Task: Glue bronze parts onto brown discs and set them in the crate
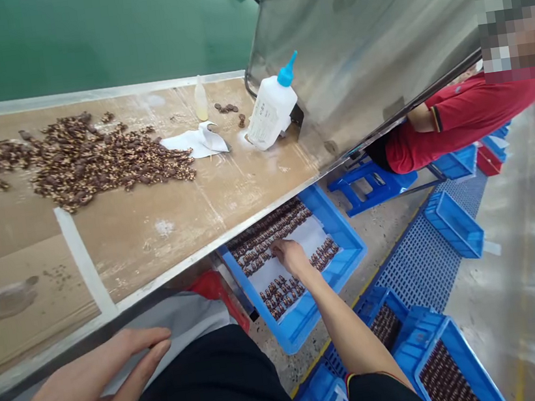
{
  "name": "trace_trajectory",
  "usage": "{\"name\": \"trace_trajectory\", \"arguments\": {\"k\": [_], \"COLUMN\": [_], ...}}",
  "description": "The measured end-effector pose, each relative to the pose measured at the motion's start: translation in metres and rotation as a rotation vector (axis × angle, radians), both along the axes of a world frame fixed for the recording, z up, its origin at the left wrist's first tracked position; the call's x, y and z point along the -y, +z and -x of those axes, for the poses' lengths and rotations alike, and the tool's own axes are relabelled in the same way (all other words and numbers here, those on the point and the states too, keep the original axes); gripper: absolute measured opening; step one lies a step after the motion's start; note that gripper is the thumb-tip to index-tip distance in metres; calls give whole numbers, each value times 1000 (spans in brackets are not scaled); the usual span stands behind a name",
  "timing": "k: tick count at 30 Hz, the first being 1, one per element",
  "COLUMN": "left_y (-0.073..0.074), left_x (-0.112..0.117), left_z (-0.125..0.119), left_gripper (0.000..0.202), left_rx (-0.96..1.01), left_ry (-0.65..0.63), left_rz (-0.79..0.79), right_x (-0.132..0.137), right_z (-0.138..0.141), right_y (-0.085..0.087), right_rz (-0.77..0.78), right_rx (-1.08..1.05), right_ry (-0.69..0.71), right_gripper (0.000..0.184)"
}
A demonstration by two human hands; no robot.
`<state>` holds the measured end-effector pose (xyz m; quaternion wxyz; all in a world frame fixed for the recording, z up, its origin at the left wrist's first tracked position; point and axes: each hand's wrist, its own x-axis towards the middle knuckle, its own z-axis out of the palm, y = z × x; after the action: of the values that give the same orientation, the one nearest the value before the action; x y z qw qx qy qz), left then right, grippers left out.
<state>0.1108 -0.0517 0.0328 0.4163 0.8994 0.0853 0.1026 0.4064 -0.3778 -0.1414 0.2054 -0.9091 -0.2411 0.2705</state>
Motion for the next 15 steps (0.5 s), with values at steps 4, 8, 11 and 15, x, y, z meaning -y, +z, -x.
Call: {"name": "trace_trajectory", "arguments": {"k": [4,8,11,15], "left_y": [1,0,-1,1], "left_x": [0,1,-1,-6], "left_z": [2,7,11,14], "left_gripper": [9,8,8,7], "left_rx": [35,37,37,28], "left_ry": [-16,0,0,-4], "left_rz": [-29,-43,-39,6], "right_x": [5,8,9,-2], "right_z": [5,17,24,34], "right_y": [-4,-7,-7,16], "right_rz": [-40,-82,-137,-342], "right_rx": [15,52,112,251], "right_ry": [-17,-39,-40,10], "right_gripper": [26,28,23,26]}}
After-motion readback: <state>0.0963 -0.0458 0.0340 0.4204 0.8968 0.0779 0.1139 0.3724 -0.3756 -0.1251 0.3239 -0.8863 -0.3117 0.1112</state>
